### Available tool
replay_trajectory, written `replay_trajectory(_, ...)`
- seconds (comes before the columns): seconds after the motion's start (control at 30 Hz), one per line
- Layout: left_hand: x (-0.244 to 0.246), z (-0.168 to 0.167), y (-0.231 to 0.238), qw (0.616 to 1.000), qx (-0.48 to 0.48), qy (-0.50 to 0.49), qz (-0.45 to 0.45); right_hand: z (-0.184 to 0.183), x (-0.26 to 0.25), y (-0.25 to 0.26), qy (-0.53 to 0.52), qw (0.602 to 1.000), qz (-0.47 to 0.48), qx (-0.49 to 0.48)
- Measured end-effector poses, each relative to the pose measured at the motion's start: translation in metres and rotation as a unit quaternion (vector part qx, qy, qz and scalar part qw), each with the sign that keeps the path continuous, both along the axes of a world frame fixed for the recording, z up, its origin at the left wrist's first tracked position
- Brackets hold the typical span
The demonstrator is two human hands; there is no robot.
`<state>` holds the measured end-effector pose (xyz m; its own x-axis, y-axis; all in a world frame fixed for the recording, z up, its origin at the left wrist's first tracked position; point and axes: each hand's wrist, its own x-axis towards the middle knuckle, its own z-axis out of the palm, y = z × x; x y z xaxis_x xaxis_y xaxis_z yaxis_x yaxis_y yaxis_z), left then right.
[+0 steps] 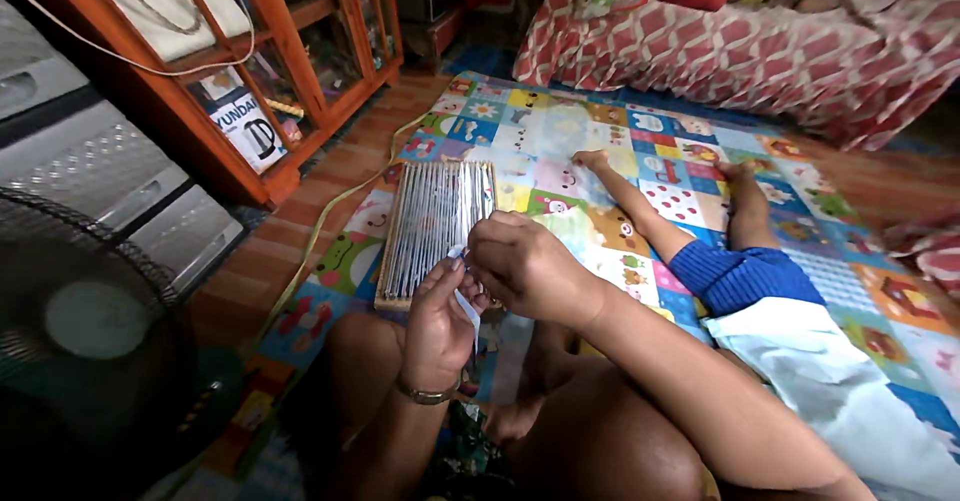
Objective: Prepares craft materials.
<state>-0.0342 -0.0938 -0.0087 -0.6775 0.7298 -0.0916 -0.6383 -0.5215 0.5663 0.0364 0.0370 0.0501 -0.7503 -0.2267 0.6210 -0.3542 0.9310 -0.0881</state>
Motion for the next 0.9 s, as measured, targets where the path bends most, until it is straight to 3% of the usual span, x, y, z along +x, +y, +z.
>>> replay_trajectory(0.17,-0.003,-0.002,-0.004,0.993,0.011,0.112,0.025,0.007,0.005,-0.003,-0.029,0.998,0.019,-0.052)
replay_trajectory(0.47,-0.003,0.001,-0.010,0.991,0.075,0.093,-0.051,0.008,0.006,0.005,0.001,0.980,0.098,-0.174)
replay_trajectory(0.7,-0.002,-0.001,-0.012,0.985,0.083,0.153,-0.013,0.009,0.008,0.006,0.003,0.978,0.112,-0.178)
replay_trajectory(0.9,-0.002,-0.004,-0.012,0.973,0.075,0.217,0.027,0.011,0.010,0.004,-0.075,0.948,0.114,-0.286)
